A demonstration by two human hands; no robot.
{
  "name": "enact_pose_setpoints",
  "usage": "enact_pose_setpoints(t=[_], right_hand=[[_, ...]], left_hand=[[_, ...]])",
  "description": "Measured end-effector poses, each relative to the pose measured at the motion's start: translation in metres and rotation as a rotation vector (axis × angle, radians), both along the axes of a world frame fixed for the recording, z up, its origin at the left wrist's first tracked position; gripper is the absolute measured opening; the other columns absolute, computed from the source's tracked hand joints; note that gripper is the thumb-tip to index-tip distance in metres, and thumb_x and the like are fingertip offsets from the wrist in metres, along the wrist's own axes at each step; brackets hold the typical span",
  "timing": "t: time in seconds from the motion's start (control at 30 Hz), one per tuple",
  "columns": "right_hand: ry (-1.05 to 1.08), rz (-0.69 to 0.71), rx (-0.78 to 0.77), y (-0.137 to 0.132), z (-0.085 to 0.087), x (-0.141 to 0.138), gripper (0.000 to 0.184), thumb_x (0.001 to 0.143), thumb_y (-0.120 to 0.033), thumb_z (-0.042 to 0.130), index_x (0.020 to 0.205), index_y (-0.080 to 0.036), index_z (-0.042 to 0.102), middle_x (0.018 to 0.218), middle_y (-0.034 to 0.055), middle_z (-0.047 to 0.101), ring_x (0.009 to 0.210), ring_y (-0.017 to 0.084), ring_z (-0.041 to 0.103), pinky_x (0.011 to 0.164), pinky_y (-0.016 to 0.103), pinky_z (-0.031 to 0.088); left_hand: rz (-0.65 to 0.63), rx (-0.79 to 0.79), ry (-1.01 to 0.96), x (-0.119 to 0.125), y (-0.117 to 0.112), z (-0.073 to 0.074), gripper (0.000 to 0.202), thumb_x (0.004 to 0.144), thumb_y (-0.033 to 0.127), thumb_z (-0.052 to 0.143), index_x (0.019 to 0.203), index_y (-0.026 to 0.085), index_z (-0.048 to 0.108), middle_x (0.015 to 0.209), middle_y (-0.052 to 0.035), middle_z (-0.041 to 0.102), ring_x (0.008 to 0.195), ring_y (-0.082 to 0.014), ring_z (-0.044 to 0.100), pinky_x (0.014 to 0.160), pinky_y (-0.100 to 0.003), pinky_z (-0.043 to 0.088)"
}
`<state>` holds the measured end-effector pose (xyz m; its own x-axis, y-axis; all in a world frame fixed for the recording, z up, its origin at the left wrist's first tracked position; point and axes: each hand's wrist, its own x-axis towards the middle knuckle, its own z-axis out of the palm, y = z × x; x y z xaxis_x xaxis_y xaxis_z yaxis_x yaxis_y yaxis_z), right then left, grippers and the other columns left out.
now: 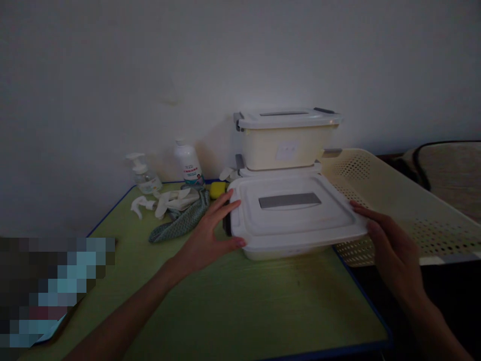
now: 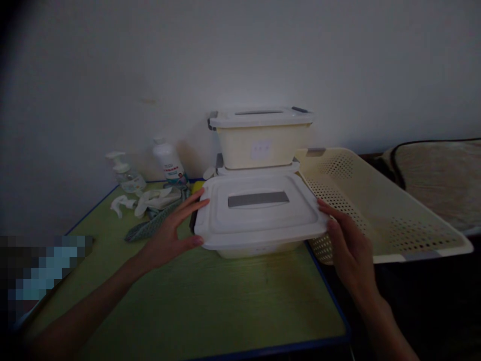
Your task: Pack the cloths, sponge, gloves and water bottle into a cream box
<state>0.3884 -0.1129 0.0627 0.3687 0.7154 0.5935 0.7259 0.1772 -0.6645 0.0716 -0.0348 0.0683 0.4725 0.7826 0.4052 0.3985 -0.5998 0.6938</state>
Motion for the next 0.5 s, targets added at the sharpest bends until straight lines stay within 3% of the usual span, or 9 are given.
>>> enact_pose_setpoints(t=[0.33, 0.5], right_hand=[[-0.142, 0.028, -0.114, 0.002, 0.011, 0.021, 0.034, 0.083, -0.045, 0.046, 0.101, -0.023, 0.065, 0.109, 0.008, 0.068, 0.101, 0.027, 0.062, 0.087, 0.043, 0.047], [-0.317, -0.077, -0.111, 0.011, 0.042, 0.024, 0.04, 0.077, -0.052, 0.048, 0.083, -0.02, 0.07, 0.081, 0.0085, 0.073, 0.062, 0.025, 0.065, 0.057, 0.037, 0.049]], left_hand=[[0.006, 0.009, 0.162, -0.003, 0.003, 0.016, 0.067, 0.069, 0.061, 0.061, 0.124, 0.023, 0.053, 0.142, -0.0126, 0.04, 0.133, -0.031, 0.033, 0.109, -0.053, 0.023], [-0.013, 0.041, 0.295, -0.004, 0.011, 0.036, 0.07, 0.074, 0.067, 0.05, 0.125, 0.019, 0.05, 0.14, -0.0145, 0.042, 0.134, -0.0321, 0.03, 0.109, -0.055, 0.019]])
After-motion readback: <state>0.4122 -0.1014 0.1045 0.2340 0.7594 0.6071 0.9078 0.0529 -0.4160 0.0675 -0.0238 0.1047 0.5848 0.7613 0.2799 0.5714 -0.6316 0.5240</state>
